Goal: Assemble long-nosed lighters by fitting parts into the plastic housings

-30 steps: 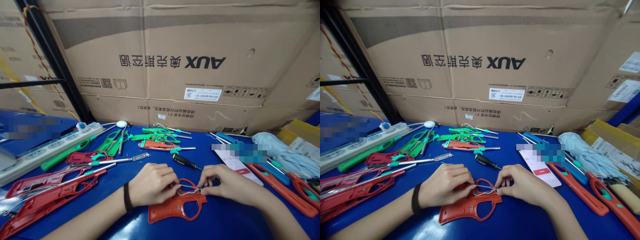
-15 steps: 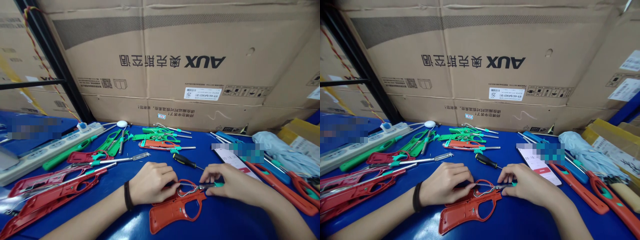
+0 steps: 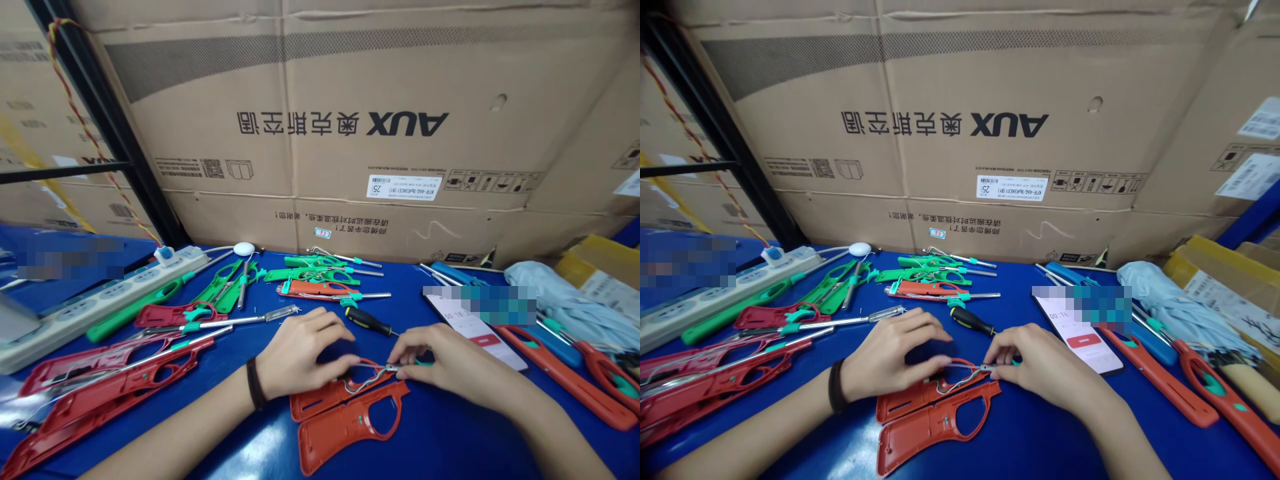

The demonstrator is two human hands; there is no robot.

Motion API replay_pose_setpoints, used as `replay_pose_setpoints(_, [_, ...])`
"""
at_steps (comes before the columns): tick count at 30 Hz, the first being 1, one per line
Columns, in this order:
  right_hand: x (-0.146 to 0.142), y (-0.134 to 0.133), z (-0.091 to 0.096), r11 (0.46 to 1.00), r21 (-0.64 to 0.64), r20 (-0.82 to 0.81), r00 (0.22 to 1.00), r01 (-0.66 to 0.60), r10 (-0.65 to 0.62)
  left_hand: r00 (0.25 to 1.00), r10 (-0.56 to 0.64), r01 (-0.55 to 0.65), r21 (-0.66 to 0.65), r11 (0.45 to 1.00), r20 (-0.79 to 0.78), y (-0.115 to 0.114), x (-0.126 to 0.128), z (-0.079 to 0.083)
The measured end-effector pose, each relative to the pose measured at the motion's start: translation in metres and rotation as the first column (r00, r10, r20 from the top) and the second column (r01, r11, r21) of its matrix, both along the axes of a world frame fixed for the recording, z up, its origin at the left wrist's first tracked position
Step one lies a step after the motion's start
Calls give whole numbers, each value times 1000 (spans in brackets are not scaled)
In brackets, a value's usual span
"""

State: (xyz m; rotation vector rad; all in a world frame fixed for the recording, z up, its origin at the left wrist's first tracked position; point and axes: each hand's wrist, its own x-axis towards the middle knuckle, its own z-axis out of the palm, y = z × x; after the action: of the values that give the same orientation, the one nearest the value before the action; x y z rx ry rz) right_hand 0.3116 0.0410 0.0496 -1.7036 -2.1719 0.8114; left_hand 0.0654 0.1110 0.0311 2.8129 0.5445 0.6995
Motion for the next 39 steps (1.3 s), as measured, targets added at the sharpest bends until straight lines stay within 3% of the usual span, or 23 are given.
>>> replay_pose_setpoints(4, [-2, 0, 1, 1000, 20, 13, 1000, 3, -3, 977, -188, 182, -62, 981, -96, -3, 2, 2])
replay_pose_setpoints(18, [-9, -4, 3, 988, 115, 140, 987, -101, 85, 975, -196, 180, -141, 973, -103, 6, 3, -4])
replay_pose_setpoints(23, [-18, -7, 8, 981, 123, 216, 969, -147, 118, 977, -210, 195, -236, 952, -39, 8, 3, -8])
replay_pose_setpoints(32, [-15, -9, 1, 948, 165, 448, 877, -272, 174, 983, -172, 146, -317, 937, -56, 15, 0, -11])
replay_pose_setpoints(39, [-14, -7, 5, 944, 161, 386, 899, -288, 209, 981, -188, 166, -325, 931, -37, 17, 1, -11])
